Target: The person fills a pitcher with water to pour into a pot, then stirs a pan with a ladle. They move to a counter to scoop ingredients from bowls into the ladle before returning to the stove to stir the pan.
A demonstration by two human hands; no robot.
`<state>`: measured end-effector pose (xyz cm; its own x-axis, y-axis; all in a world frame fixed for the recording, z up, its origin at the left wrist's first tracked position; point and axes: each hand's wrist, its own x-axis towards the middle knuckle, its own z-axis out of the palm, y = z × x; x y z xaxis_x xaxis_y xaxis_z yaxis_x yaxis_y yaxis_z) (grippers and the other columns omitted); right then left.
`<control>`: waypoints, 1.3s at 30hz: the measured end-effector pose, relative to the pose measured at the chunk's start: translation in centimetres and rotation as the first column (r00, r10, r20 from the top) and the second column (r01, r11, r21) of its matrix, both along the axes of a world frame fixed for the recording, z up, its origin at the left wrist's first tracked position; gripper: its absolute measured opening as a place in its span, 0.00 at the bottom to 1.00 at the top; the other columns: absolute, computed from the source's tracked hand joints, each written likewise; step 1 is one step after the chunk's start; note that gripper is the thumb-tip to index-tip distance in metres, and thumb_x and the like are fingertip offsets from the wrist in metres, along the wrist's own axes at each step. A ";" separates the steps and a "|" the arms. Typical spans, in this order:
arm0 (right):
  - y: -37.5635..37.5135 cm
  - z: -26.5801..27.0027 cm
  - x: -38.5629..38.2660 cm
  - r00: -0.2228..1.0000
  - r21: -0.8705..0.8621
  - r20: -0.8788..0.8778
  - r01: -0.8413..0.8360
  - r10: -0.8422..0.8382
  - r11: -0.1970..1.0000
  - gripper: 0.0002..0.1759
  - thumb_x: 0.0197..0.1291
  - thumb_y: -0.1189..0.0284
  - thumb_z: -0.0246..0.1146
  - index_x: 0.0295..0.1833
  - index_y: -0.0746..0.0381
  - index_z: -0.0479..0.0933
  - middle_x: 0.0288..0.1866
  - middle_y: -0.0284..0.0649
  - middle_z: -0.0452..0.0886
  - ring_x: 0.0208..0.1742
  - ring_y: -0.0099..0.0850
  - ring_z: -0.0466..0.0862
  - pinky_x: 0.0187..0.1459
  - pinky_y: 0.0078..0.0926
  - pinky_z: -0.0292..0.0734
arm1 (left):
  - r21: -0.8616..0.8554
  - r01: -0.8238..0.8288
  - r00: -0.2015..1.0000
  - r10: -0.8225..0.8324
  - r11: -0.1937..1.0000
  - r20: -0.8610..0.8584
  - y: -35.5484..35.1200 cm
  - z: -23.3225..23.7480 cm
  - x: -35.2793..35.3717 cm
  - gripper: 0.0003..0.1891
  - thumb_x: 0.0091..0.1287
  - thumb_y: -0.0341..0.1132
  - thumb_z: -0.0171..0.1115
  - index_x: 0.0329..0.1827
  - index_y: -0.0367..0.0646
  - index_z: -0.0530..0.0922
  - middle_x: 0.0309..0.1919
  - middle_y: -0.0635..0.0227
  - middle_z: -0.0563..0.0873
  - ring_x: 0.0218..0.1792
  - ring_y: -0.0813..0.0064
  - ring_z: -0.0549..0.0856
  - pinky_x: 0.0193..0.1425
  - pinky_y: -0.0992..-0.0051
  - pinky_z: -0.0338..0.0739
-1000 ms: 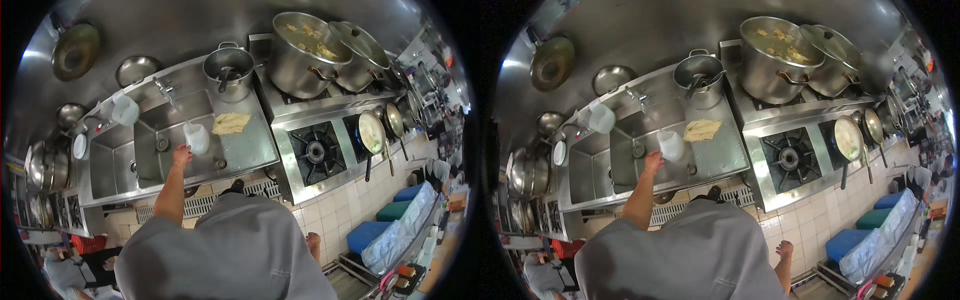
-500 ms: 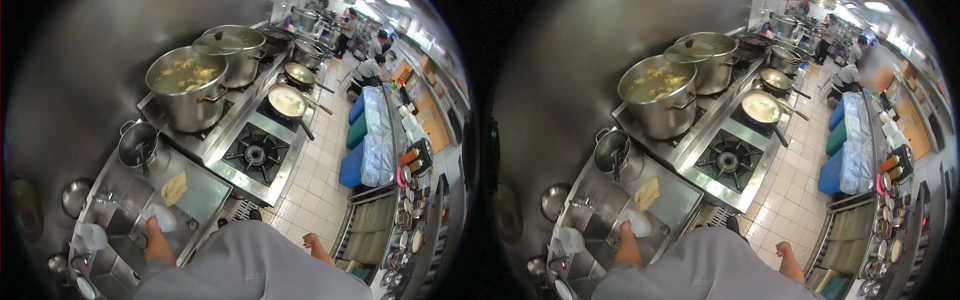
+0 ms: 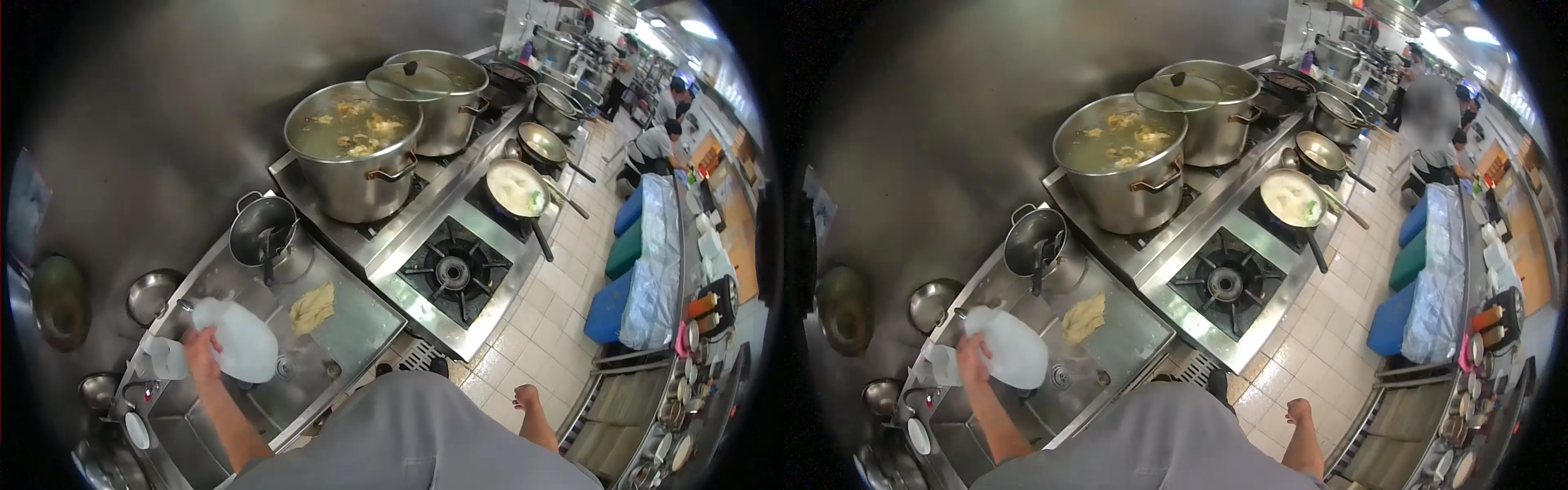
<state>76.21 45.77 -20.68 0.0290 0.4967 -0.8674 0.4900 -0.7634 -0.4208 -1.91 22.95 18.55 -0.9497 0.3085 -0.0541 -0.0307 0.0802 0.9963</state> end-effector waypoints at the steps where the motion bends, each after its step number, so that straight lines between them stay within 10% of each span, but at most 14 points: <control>1: 0.6 -0.1 -0.7 1.000 0.001 -0.008 -0.012 0.012 1.000 0.11 0.70 0.72 0.49 0.50 0.63 0.75 0.38 0.46 0.81 0.33 0.46 0.85 0.31 0.46 0.81 | 0.025 0.024 0.998 -0.022 0.999 -0.057 0.7 3.0 -0.6 0.05 0.59 0.30 0.65 0.32 0.42 0.77 0.21 0.74 0.74 0.19 0.81 0.72 0.25 0.78 0.67; 8: 4.0 -1.1 -4.2 0.999 0.115 0.043 0.023 -0.028 0.993 0.12 0.66 0.72 0.56 0.51 0.66 0.75 0.36 0.46 0.80 0.31 0.43 0.85 0.29 0.43 0.81 | -0.092 0.256 0.896 -0.272 0.962 -0.351 13.2 16.9 -2.4 0.07 0.67 0.35 0.63 0.37 0.41 0.78 0.21 0.79 0.72 0.22 0.88 0.69 0.26 0.81 0.64; 14: 0.9 -2.7 -0.3 0.992 0.103 0.043 0.113 -0.118 0.988 0.11 0.64 0.73 0.57 0.47 0.68 0.76 0.34 0.47 0.81 0.28 0.43 0.86 0.24 0.40 0.83 | -0.499 -0.044 0.582 -0.384 0.866 -0.717 26.7 21.5 -3.3 0.22 0.68 0.41 0.61 0.51 0.27 0.79 0.47 0.43 0.86 0.51 0.52 0.85 0.55 0.60 0.76; 18: -2.4 -3.4 4.2 0.976 0.024 0.063 0.205 -0.206 0.978 0.10 0.66 0.74 0.56 0.48 0.70 0.75 0.34 0.51 0.81 0.28 0.49 0.86 0.24 0.47 0.83 | -0.554 -0.168 0.396 -0.459 0.815 -0.795 33.8 22.6 -3.8 0.22 0.66 0.42 0.63 0.53 0.29 0.80 0.50 0.41 0.85 0.54 0.46 0.84 0.57 0.58 0.76; 24: -7.6 -4.2 8.7 0.919 -0.071 0.171 0.370 -0.354 0.926 0.12 0.67 0.75 0.53 0.52 0.67 0.74 0.41 0.52 0.80 0.34 0.50 0.86 0.28 0.50 0.85 | -0.810 -0.122 0.334 -0.744 0.574 -0.578 41.3 23.5 -2.1 0.26 0.59 0.42 0.72 0.54 0.31 0.81 0.50 0.42 0.85 0.54 0.47 0.84 0.59 0.59 0.77; 27: -9.4 -6.1 10.8 0.916 -0.056 0.133 0.389 -0.379 0.919 0.13 0.68 0.73 0.54 0.55 0.66 0.72 0.46 0.54 0.81 0.38 0.50 0.87 0.31 0.51 0.86 | -0.894 -0.061 0.503 -0.760 0.444 -0.412 43.5 24.1 -0.2 0.27 0.58 0.43 0.75 0.55 0.34 0.82 0.49 0.44 0.86 0.52 0.48 0.86 0.57 0.59 0.79; 32: -8.3 -4.1 9.9 0.887 -0.001 0.143 0.445 -0.440 0.896 0.13 0.67 0.74 0.54 0.53 0.67 0.73 0.41 0.53 0.81 0.33 0.50 0.87 0.29 0.50 0.86 | -0.895 -0.431 0.366 -0.884 0.116 -0.291 48.1 22.1 0.3 0.22 0.56 0.40 0.77 0.51 0.37 0.86 0.51 0.50 0.87 0.54 0.51 0.86 0.55 0.57 0.82; 39: -5.7 -1.2 7.9 0.917 0.090 0.123 0.370 -0.379 0.925 0.15 0.65 0.73 0.55 0.55 0.66 0.73 0.36 0.49 0.81 0.28 0.45 0.86 0.26 0.45 0.85 | -0.922 -0.379 0.446 -0.859 0.074 -0.252 50.2 21.9 2.7 0.20 0.52 0.35 0.80 0.49 0.41 0.87 0.51 0.56 0.88 0.54 0.55 0.87 0.54 0.61 0.83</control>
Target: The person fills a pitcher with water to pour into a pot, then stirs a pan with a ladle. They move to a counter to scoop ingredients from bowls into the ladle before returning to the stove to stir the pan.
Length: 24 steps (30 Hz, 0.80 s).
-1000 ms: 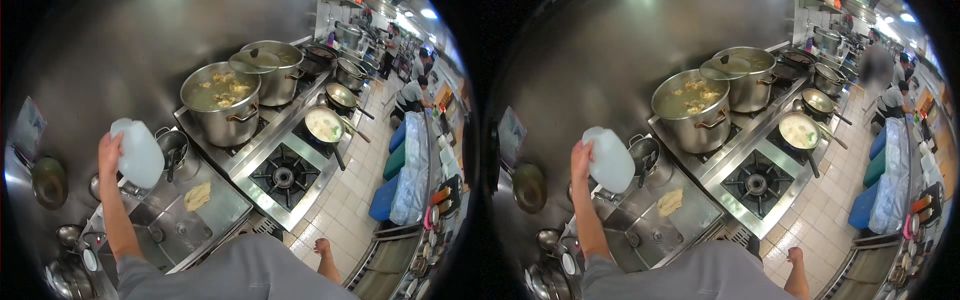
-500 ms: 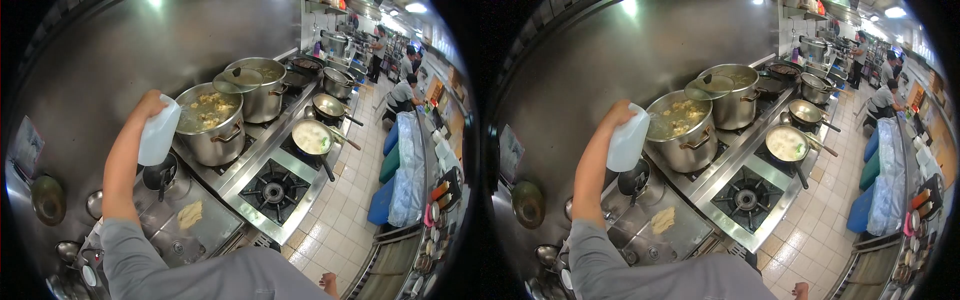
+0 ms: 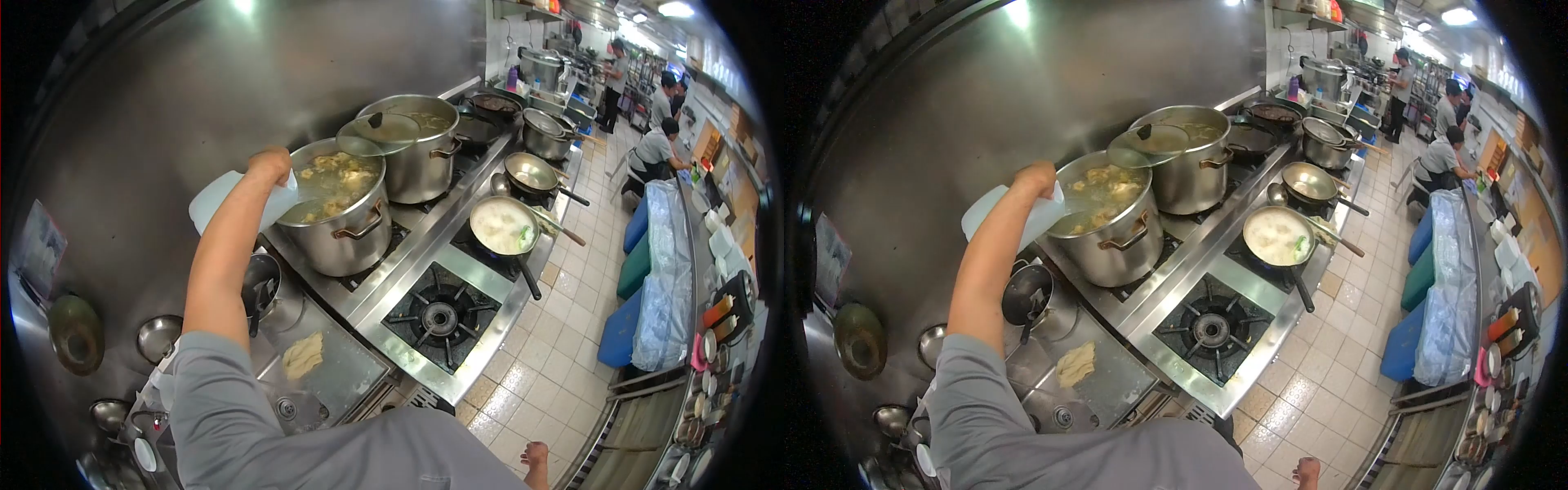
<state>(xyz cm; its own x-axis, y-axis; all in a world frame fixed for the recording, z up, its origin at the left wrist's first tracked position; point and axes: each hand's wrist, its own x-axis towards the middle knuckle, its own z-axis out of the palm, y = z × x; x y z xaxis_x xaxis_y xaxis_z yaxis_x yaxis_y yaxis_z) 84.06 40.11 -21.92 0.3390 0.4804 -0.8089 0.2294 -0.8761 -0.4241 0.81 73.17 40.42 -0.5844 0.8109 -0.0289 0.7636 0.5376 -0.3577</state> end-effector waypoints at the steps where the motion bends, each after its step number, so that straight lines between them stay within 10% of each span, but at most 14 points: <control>1: 0.1 0.3 -0.2 1.000 0.021 0.002 0.007 -0.007 1.000 0.14 0.65 0.73 0.55 0.54 0.66 0.73 0.35 0.48 0.81 0.28 0.44 0.86 0.26 0.45 0.85 | -0.004 -0.019 1.000 0.019 1.000 -0.009 0.5 -0.3 0.1 0.20 0.51 0.33 0.80 0.48 0.43 0.88 0.50 0.59 0.89 0.53 0.57 0.87 0.53 0.63 0.83; 15: -2.9 -5.3 2.2 0.991 -0.107 -0.103 0.080 -0.091 0.991 0.15 0.67 0.73 0.56 0.57 0.64 0.73 0.42 0.53 0.81 0.33 0.51 0.86 0.33 0.52 0.85 | 0.077 0.050 0.985 -0.036 0.996 -0.171 0.7 -0.6 1.1 0.10 0.64 0.32 0.64 0.46 0.48 0.89 0.48 0.64 0.90 0.52 0.62 0.88 0.51 0.66 0.82; 24: 2.8 -2.5 -0.8 0.996 -0.072 -0.079 -0.054 0.048 0.996 0.15 0.66 0.73 0.57 0.57 0.63 0.72 0.39 0.50 0.80 0.31 0.47 0.86 0.29 0.47 0.84 | 0.564 0.113 0.990 -0.047 0.818 -0.131 -6.4 1.9 -3.7 0.13 0.67 0.35 0.59 0.49 0.42 0.85 0.50 0.54 0.88 0.53 0.52 0.87 0.54 0.56 0.81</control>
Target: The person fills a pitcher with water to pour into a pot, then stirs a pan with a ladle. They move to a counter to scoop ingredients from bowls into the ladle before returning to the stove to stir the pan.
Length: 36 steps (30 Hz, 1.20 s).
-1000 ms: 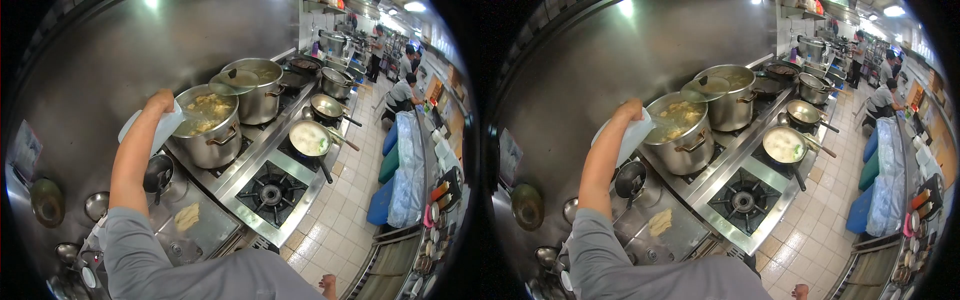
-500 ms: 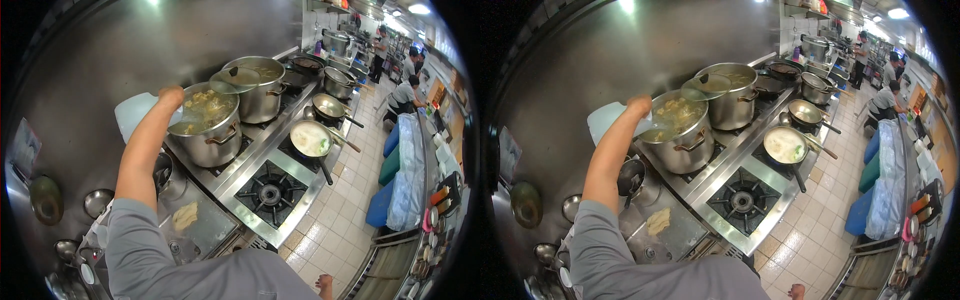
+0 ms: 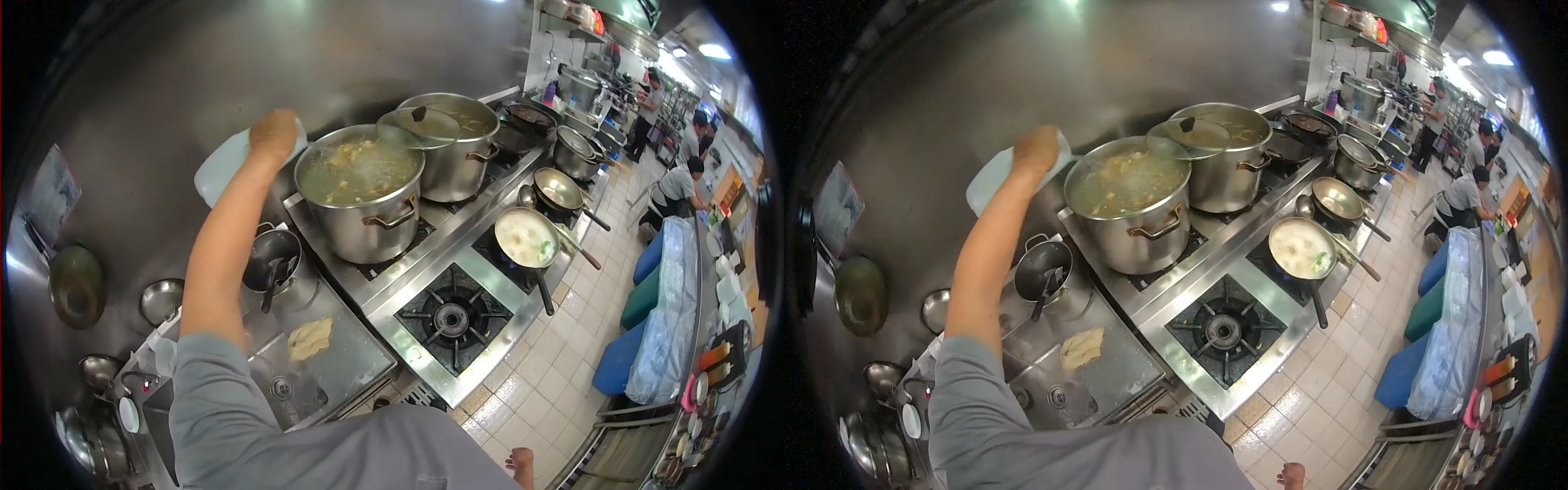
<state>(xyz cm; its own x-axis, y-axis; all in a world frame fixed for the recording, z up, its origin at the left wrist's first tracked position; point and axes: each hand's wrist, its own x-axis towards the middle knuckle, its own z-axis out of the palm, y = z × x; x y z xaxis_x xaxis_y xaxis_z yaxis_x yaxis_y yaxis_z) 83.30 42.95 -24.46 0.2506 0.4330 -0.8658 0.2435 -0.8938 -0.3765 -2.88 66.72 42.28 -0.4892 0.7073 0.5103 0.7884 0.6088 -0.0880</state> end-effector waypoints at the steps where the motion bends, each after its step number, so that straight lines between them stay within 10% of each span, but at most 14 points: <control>1: 0.7 0.4 -0.6 1.000 0.026 0.022 -0.017 0.017 0.999 0.14 0.66 0.74 0.57 0.56 0.64 0.72 0.38 0.49 0.80 0.30 0.46 0.85 0.29 0.46 0.85 | 0.082 0.044 0.999 -0.043 0.996 -0.009 -2.4 0.2 -0.8 0.15 0.67 0.36 0.59 0.52 0.41 0.83 0.51 0.52 0.87 0.53 0.50 0.86 0.55 0.55 0.80; 6: 3.9 1.2 -2.0 0.997 0.074 -0.071 -0.034 0.039 0.997 0.08 0.66 0.74 0.53 0.49 0.63 0.74 0.28 0.45 0.78 0.23 0.45 0.81 0.23 0.46 0.78 | 0.417 -0.063 0.990 0.004 0.907 0.140 -20.0 -1.0 -3.1 0.26 0.64 0.41 0.65 0.63 0.36 0.77 0.55 0.42 0.83 0.61 0.47 0.80 0.65 0.60 0.73; 10: 6.8 1.0 -2.4 0.988 0.024 -0.121 -0.095 0.097 0.995 0.08 0.67 0.74 0.52 0.49 0.59 0.74 0.29 0.45 0.77 0.23 0.45 0.81 0.23 0.48 0.77 | 0.536 -0.325 0.912 0.109 0.779 0.395 -36.5 -6.1 4.0 0.15 0.64 0.37 0.66 0.45 0.33 0.82 0.35 0.55 0.88 0.36 0.63 0.86 0.42 0.66 0.78; 12: 9.2 0.5 -2.9 0.915 0.079 -0.074 -0.391 0.397 0.917 0.07 0.66 0.73 0.52 0.44 0.59 0.75 0.29 0.45 0.77 0.25 0.44 0.81 0.26 0.47 0.77 | 0.528 -0.522 0.720 0.014 0.670 0.694 -43.1 -11.8 5.5 0.11 0.63 0.37 0.68 0.40 0.37 0.82 0.26 0.71 0.84 0.25 0.80 0.78 0.29 0.72 0.72; 14: 10.8 -2.5 -1.3 0.174 0.140 0.328 -0.981 0.929 0.135 0.06 0.65 0.72 0.53 0.40 0.58 0.76 0.29 0.44 0.77 0.28 0.44 0.82 0.30 0.47 0.78 | 0.351 -0.677 0.556 0.136 0.647 0.820 -48.2 -21.5 3.9 0.10 0.63 0.39 0.71 0.37 0.42 0.82 0.26 0.78 0.81 0.24 0.87 0.74 0.24 0.77 0.68; 16: 11.9 -4.8 1.0 -0.281 0.048 0.556 -0.929 0.782 -0.368 0.08 0.64 0.71 0.53 0.35 0.57 0.77 0.29 0.44 0.77 0.30 0.43 0.82 0.34 0.47 0.78 | 0.426 -0.641 0.429 -0.162 0.639 0.889 -49.7 -30.5 3.3 0.12 0.59 0.40 0.75 0.31 0.43 0.80 0.24 0.79 0.80 0.23 0.87 0.73 0.23 0.77 0.66; 17: 13.2 -5.2 1.3 0.028 0.133 0.256 -0.991 0.966 -0.006 0.08 0.64 0.71 0.53 0.37 0.57 0.78 0.30 0.43 0.77 0.30 0.42 0.82 0.34 0.45 0.78 | 0.293 -0.722 0.358 -0.025 0.627 0.934 -50.8 -36.8 2.4 0.15 0.58 0.40 0.76 0.29 0.42 0.79 0.23 0.78 0.80 0.23 0.87 0.74 0.24 0.74 0.68; 19: 15.0 -0.5 -2.2 0.825 -0.025 -0.207 -0.542 0.526 0.840 0.08 0.65 0.71 0.53 0.40 0.57 0.78 0.32 0.42 0.77 0.30 0.41 0.81 0.33 0.43 0.77 | 0.285 -0.746 0.465 0.166 0.602 0.869 -50.6 -46.4 2.3 0.18 0.58 0.42 0.75 0.36 0.35 0.81 0.30 0.62 0.85 0.33 0.71 0.83 0.38 0.69 0.77; 25: 15.6 15.0 -16.4 0.852 0.187 0.123 -0.523 0.508 0.831 0.14 0.67 0.67 0.56 0.53 0.62 0.75 0.39 0.42 0.79 0.29 0.36 0.82 0.26 0.36 0.77 | -0.122 -0.745 0.274 0.468 0.656 0.841 -46.7 -57.5 1.5 0.29 0.58 0.52 0.71 0.51 0.35 0.82 0.47 0.43 0.86 0.52 0.44 0.84 0.58 0.56 0.77; 29: 12.6 17.8 -17.9 0.842 0.315 0.153 -0.538 0.517 0.782 0.17 0.67 0.69 0.57 0.58 0.64 0.74 0.40 0.42 0.80 0.33 0.34 0.85 0.27 0.32 0.80 | -0.228 -0.689 0.154 0.447 0.688 0.881 -46.5 -61.3 1.0 0.31 0.59 0.54 0.69 0.55 0.35 0.80 0.51 0.44 0.85 0.54 0.48 0.84 0.61 0.58 0.77; 36: 0.4 16.3 -11.5 0.854 0.161 0.147 -0.518 0.499 0.840 0.15 0.70 0.68 0.55 0.56 0.65 0.74 0.40 0.43 0.81 0.34 0.35 0.86 0.27 0.31 0.81 | -0.086 -0.749 0.412 0.563 0.657 0.716 -47.5 -68.6 0.8 0.26 0.58 0.51 0.70 0.52 0.39 0.82 0.49 0.53 0.87 0.49 0.55 0.86 0.55 0.58 0.79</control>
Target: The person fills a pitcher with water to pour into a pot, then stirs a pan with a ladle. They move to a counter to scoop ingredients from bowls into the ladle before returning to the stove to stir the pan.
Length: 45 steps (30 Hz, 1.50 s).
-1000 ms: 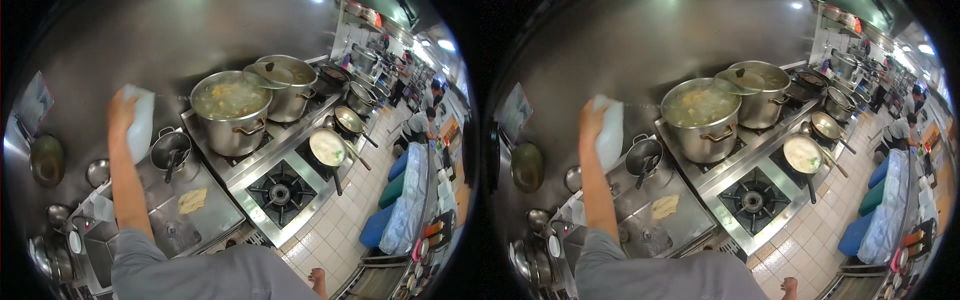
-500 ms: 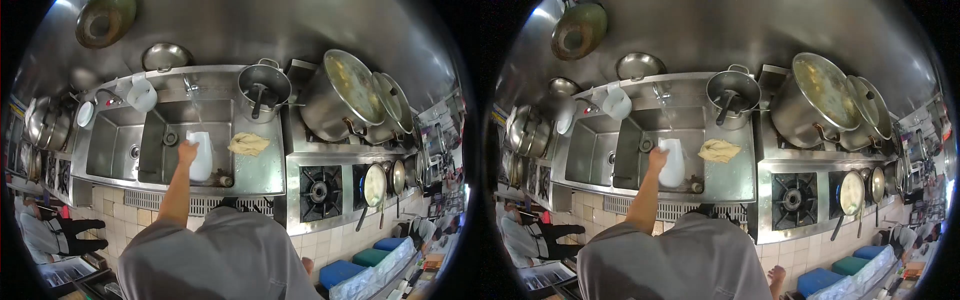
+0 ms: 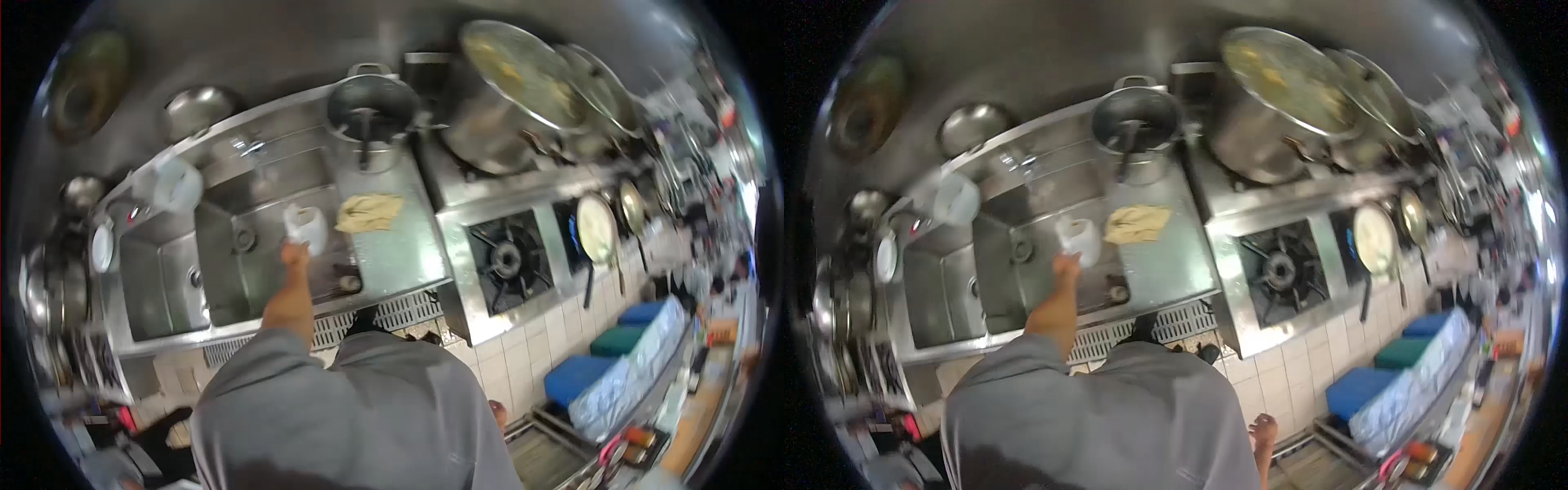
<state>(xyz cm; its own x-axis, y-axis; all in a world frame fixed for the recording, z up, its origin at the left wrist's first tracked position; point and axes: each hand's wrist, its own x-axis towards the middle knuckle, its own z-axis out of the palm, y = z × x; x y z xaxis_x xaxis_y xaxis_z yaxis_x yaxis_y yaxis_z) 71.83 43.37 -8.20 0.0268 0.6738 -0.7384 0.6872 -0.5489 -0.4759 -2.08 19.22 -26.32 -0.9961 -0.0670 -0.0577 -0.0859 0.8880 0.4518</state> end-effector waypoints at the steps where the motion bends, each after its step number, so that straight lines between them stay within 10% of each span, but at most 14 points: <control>1: -2.2 -3.3 4.1 0.997 -0.104 0.037 0.065 -0.062 0.992 0.16 0.70 0.66 0.55 0.55 0.66 0.75 0.39 0.43 0.81 0.34 0.36 0.86 0.27 0.33 0.82 | -0.081 0.049 0.997 -0.054 0.996 -0.058 -1.5 -5.7 -1.3 0.25 0.59 0.50 0.69 0.52 0.40 0.82 0.49 0.55 0.87 0.49 0.57 0.86 0.54 0.60 0.79; 2: -4.9 -6.6 8.2 0.987 -0.210 0.084 0.154 -0.139 0.966 0.16 0.71 0.65 0.55 0.54 0.66 0.76 0.39 0.44 0.81 0.34 0.37 0.85 0.28 0.34 0.82 | 0.115 0.203 0.977 -0.209 0.972 0.039 -3.3 -9.9 -3.6 0.23 0.59 0.46 0.68 0.51 0.39 0.81 0.42 0.60 0.89 0.42 0.59 0.87 0.54 0.61 0.79; 6: -10.3 -5.9 12.9 0.939 -0.321 0.235 0.317 -0.249 0.892 0.20 0.72 0.59 0.55 0.53 0.66 0.77 0.39 0.45 0.82 0.36 0.40 0.85 0.31 0.39 0.83 | 0.253 -0.193 0.974 0.215 0.948 -0.065 5.1 12.8 6.2 0.29 0.56 0.32 0.67 0.63 0.33 0.74 0.52 0.48 0.84 0.52 0.54 0.83 0.64 0.60 0.74; 11: -10.6 -6.1 18.8 0.896 -0.215 0.165 0.440 -0.412 0.872 0.23 0.68 0.59 0.60 0.55 0.69 0.76 0.46 0.52 0.84 0.44 0.44 0.87 0.43 0.43 0.85 | 0.216 -0.064 0.950 0.125 0.974 -0.286 11.5 18.1 14.2 0.32 0.61 0.33 0.63 0.70 0.40 0.67 0.59 0.45 0.78 0.63 0.48 0.74 0.66 0.54 0.71; 16: -5.3 -11.0 28.1 0.793 0.338 0.523 0.143 -0.312 0.930 0.21 0.57 0.71 0.62 0.57 0.65 0.76 0.52 0.52 0.83 0.51 0.49 0.84 0.54 0.42 0.79 | 0.203 0.410 0.806 -0.249 0.890 -0.537 20.5 19.8 24.6 0.29 0.62 0.26 0.60 0.69 0.37 0.68 0.58 0.45 0.75 0.60 0.45 0.74 0.65 0.54 0.68; 21: 1.1 -3.6 29.6 0.638 0.828 0.398 0.060 -0.659 0.558 0.17 0.60 0.72 0.58 0.55 0.61 0.78 0.48 0.48 0.84 0.47 0.47 0.84 0.49 0.44 0.78 | 0.318 0.615 0.774 -0.475 0.722 -0.418 30.9 25.2 38.0 0.25 0.61 0.26 0.61 0.65 0.38 0.72 0.54 0.49 0.77 0.58 0.46 0.75 0.64 0.56 0.70; 27: 10.1 -4.3 31.2 0.946 0.645 0.209 0.056 -0.247 0.762 0.15 0.62 0.71 0.59 0.53 0.62 0.79 0.34 0.46 0.84 0.37 0.39 0.85 0.42 0.36 0.81 | 0.236 0.827 0.554 -0.665 0.511 -0.501 37.5 25.5 42.2 0.19 0.62 0.26 0.63 0.58 0.41 0.79 0.48 0.53 0.77 0.51 0.52 0.79 0.57 0.61 0.74; 31: 14.2 -9.0 33.0 0.962 -0.190 0.033 0.271 -0.269 0.944 0.16 0.63 0.68 0.59 0.53 0.63 0.79 0.36 0.43 0.85 0.40 0.34 0.86 0.40 0.35 0.84 | 0.330 0.818 0.573 -0.626 0.470 -0.529 42.0 22.9 42.0 0.15 0.65 0.22 0.59 0.55 0.36 0.79 0.46 0.57 0.77 0.42 0.62 0.80 0.46 0.69 0.76; 33: 16.3 -9.4 34.3 0.972 -0.439 0.182 -0.057 0.151 0.897 0.19 0.62 0.62 0.59 0.52 0.64 0.81 0.37 0.48 0.86 0.37 0.43 0.86 0.42 0.39 0.84 | 0.427 0.725 0.688 -0.607 0.540 -0.399 44.7 21.8 42.5 0.15 0.66 0.22 0.58 0.56 0.36 0.78 0.46 0.58 0.76 0.39 0.65 0.79 0.46 0.71 0.75; 35: 17.8 -17.5 40.9 0.775 -0.126 0.051 -0.621 0.630 0.774 0.22 0.65 0.58 0.58 0.52 0.65 0.81 0.36 0.46 0.86 0.35 0.40 0.87 0.36 0.41 0.83 | 0.536 0.621 0.777 -0.536 0.571 -0.329 47.8 20.0 42.7 0.15 0.67 0.22 0.58 0.56 0.36 0.79 0.47 0.58 0.78 0.40 0.65 0.81 0.47 0.71 0.77; 37: 20.9 -19.2 42.5 0.727 -0.041 0.314 -0.633 0.611 0.773 0.20 0.67 0.59 0.57 0.52 0.62 0.82 0.37 0.45 0.85 0.37 0.39 0.86 0.37 0.39 0.84 | 0.522 0.646 0.759 -0.536 0.556 -0.369 52.1 16.0 41.1 0.14 0.67 0.22 0.58 0.56 0.36 0.79 0.48 0.57 0.79 0.42 0.66 0.82 0.48 0.72 0.78; 39: 24.7 -13.5 40.3 0.987 -0.050 -0.053 0.148 -0.151 0.988 0.19 0.68 0.60 0.59 0.54 0.62 0.80 0.42 0.46 0.84 0.42 0.41 0.86 0.38 0.41 0.83 | 0.620 0.592 0.795 -0.497 0.515 -0.347 54.4 15.6 41.6 0.13 0.69 0.22 0.57 0.55 0.37 0.80 0.51 0.57 0.81 0.46 0.66 0.83 0.52 0.72 0.80; 40: 26.7 -9.4 38.6 0.833 -0.065 -0.191 0.517 -0.519 0.853 0.19 0.68 0.60 0.60 0.55 0.63 0.79 0.44 0.46 0.83 0.44 0.42 0.86 0.39 0.42 0.82 | 0.557 0.663 0.744 -0.522 0.499 -0.418 55.4 18.0 42.8 0.13 0.69 0.23 0.58 0.55 0.36 0.80 0.48 0.58 0.80 0.43 0.66 0.83 0.50 0.72 0.79; 45: 44.3 -3.0 31.7 0.690 -0.048 -0.504 0.578 -0.519 0.814 0.23 0.69 0.60 0.59 0.62 0.64 0.73 0.53 0.49 0.80 0.48 0.44 0.84 0.47 0.46 0.82 | 0.511 0.707 0.701 -0.584 0.489 -0.410 57.6 21.6 44.3 0.12 0.67 0.21 0.58 0.52 0.37 0.81 0.39 0.63 0.80 0.34 0.74 0.81 0.41 0.75 0.77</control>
